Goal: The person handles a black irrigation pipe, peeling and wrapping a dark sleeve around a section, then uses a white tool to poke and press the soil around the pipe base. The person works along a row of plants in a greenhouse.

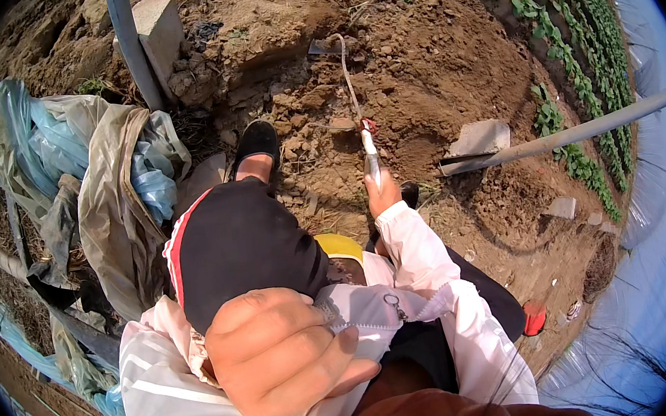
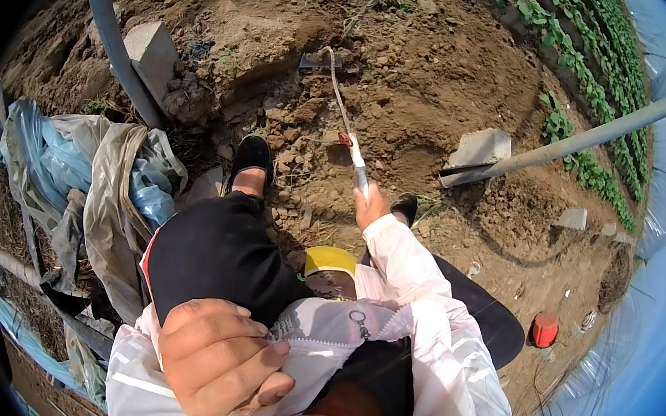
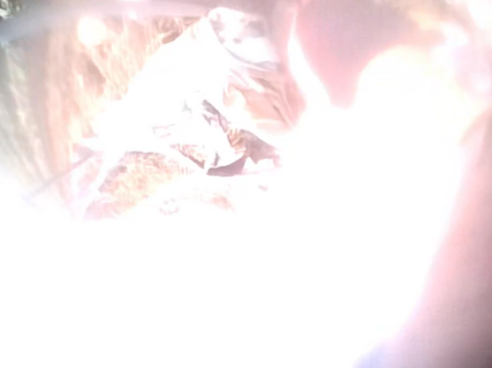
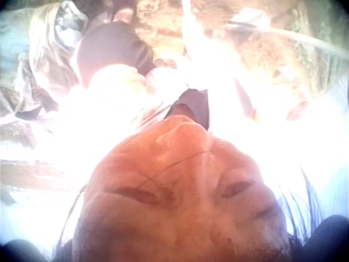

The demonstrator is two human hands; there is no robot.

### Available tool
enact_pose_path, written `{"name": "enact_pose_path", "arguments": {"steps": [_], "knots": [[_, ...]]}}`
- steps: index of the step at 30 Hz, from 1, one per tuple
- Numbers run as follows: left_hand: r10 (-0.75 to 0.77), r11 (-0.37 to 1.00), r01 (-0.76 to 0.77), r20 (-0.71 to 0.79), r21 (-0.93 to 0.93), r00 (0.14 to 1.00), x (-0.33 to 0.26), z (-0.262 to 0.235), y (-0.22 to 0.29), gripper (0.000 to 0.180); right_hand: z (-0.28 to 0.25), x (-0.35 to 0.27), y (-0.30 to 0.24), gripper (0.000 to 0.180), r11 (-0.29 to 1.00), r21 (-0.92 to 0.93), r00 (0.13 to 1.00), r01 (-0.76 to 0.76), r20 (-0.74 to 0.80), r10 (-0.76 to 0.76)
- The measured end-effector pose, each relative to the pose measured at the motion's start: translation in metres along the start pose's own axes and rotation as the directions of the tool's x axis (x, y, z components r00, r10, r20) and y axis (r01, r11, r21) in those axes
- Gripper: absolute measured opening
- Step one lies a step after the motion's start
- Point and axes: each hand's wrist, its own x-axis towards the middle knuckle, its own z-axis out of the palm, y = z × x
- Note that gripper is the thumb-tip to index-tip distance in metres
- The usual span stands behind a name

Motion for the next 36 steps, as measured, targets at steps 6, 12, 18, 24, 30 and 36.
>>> {"name": "enact_pose_path", "arguments": {"steps": [6, 12, 18, 24, 30, 36], "knots": [[-0.021, 0.999, 0.022, 0.038, -0.025, 0.999, 0.006, 0.002, -0.002, 0.025, -0.006, -0.014, -0.008, 0.039, 0.98, -0.014, 0.975, -0.201, -0.098, 0.199], [-0.072, 0.997, 0.071, 0.043, 0.015, 0.996, 0.008, 0.0, -0.005, 0.025, -0.019, 0.014, 0.02, 0.039, 0.973, 0.032, 0.973, -0.227, 0.042, 0.226], [-0.031, 0.999, 0.03, 0.017, 0.03, 0.999, 0.005, 0.002, -0.012, 0.023, -0.053, 0.053, 0.009, 0.035, 0.983, -0.055, 0.984, -0.175, -0.021, 0.174], [-0.036, 0.998, 0.034, 0.042, 0.046, 0.998, 0.006, 0.0, -0.012, 0.021, -0.047, 0.064, 0.011, 0.035, 0.984, 0.039, 0.971, -0.176, -0.16, 0.18], [-0.019, 0.999, 0.016, 0.091, 0.03, 0.996, 0.015, 0.001, -0.015, 0.019, -0.035, 0.107, -0.036, 0.031, 0.949, -0.094, 0.953, -0.302, -0.041, 0.299], [-0.024, 0.999, 0.018, 0.122, 0.05, 0.992, 0.013, 0.002, -0.023, 0.017, -0.045, 0.019, -0.021, 0.031, 0.953, -0.085, 0.957, -0.29, -0.024, 0.289]]}}
